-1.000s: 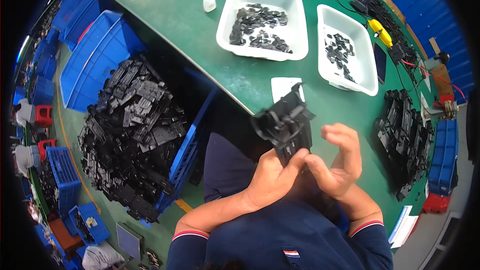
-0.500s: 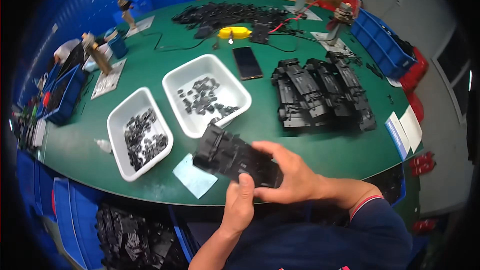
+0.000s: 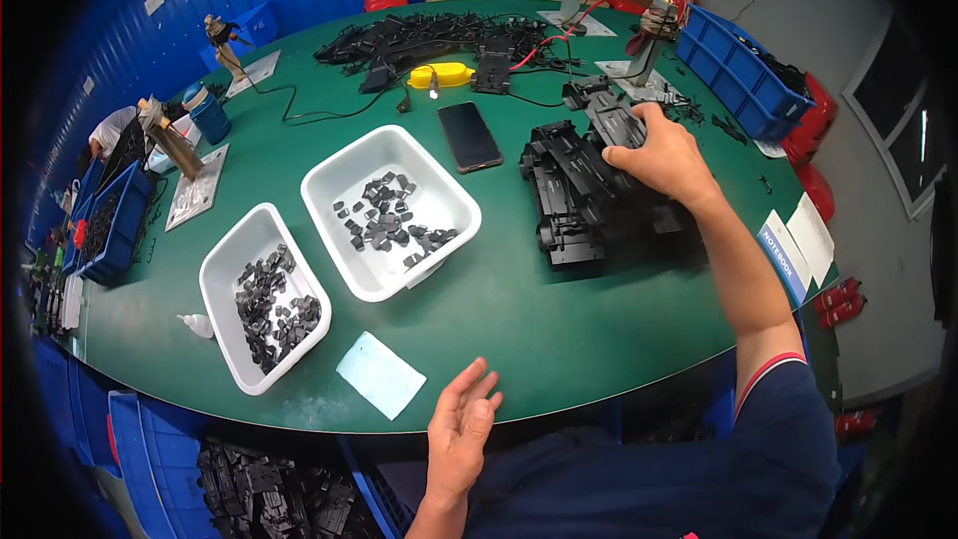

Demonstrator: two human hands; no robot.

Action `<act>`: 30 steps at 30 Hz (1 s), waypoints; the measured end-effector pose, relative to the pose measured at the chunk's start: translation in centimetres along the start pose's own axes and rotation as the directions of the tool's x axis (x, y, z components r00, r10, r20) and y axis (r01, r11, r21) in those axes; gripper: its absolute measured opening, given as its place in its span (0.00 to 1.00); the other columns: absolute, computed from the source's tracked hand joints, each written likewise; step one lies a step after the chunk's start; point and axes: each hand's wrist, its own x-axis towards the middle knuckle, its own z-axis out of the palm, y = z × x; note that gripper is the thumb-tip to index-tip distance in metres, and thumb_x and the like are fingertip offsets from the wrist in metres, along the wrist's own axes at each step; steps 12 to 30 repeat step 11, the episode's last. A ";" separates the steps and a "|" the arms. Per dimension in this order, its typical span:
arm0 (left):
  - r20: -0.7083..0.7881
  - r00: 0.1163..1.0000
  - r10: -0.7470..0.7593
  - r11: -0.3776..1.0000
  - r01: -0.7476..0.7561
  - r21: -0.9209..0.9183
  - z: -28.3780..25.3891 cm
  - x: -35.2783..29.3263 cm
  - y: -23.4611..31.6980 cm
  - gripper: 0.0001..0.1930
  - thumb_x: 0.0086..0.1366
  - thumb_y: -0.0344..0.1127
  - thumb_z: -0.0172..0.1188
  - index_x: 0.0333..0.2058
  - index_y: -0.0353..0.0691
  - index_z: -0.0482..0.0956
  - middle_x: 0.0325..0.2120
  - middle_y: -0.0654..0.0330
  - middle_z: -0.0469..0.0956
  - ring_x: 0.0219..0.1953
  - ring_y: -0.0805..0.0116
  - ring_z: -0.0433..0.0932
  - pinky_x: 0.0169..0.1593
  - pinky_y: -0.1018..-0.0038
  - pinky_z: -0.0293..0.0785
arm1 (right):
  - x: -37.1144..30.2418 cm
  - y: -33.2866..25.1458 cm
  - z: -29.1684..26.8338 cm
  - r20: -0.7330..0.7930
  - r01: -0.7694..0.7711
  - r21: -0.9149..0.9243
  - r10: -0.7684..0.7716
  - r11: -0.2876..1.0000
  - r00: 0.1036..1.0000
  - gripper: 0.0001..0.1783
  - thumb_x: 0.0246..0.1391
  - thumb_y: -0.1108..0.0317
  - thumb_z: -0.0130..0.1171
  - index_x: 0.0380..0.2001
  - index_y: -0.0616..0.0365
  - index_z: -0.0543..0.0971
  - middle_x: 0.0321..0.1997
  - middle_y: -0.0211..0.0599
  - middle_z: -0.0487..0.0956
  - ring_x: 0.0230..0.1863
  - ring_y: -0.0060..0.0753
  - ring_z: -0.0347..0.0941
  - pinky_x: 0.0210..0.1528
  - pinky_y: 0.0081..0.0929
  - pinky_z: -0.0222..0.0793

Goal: Assembling black plastic electronic component housings by inserting small parts.

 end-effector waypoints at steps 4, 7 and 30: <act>-0.077 0.997 0.002 1.000 -0.001 0.013 -1.7 -1.5 -0.1 0.27 0.69 0.38 0.54 0.60 0.29 0.60 0.62 0.43 0.59 0.62 0.48 0.64 0.61 0.58 0.66 | 0.8 -0.2 2.3 0.080 0.065 -0.174 -0.052 0.983 0.995 0.35 0.42 0.51 0.65 0.43 0.70 0.68 0.37 0.59 0.79 0.42 0.59 0.76 0.47 0.44 0.71; -0.128 0.992 -0.014 1.000 0.011 -0.026 -2.6 -2.1 0.0 0.27 0.68 0.36 0.55 0.60 0.28 0.60 0.62 0.43 0.60 0.62 0.48 0.64 0.62 0.58 0.64 | 0.9 -0.2 3.6 0.104 0.109 -0.277 -0.083 0.955 0.991 0.38 0.44 0.46 0.65 0.43 0.73 0.68 0.36 0.60 0.79 0.41 0.58 0.77 0.46 0.45 0.72; -0.133 0.991 -0.007 0.999 0.003 -0.032 -3.4 -2.8 0.2 0.27 0.68 0.36 0.56 0.60 0.28 0.60 0.62 0.43 0.60 0.63 0.48 0.63 0.63 0.58 0.63 | 0.8 -0.9 3.0 0.184 0.109 -0.332 -0.049 0.937 0.982 0.42 0.46 0.42 0.64 0.47 0.73 0.68 0.40 0.58 0.79 0.43 0.57 0.77 0.49 0.44 0.71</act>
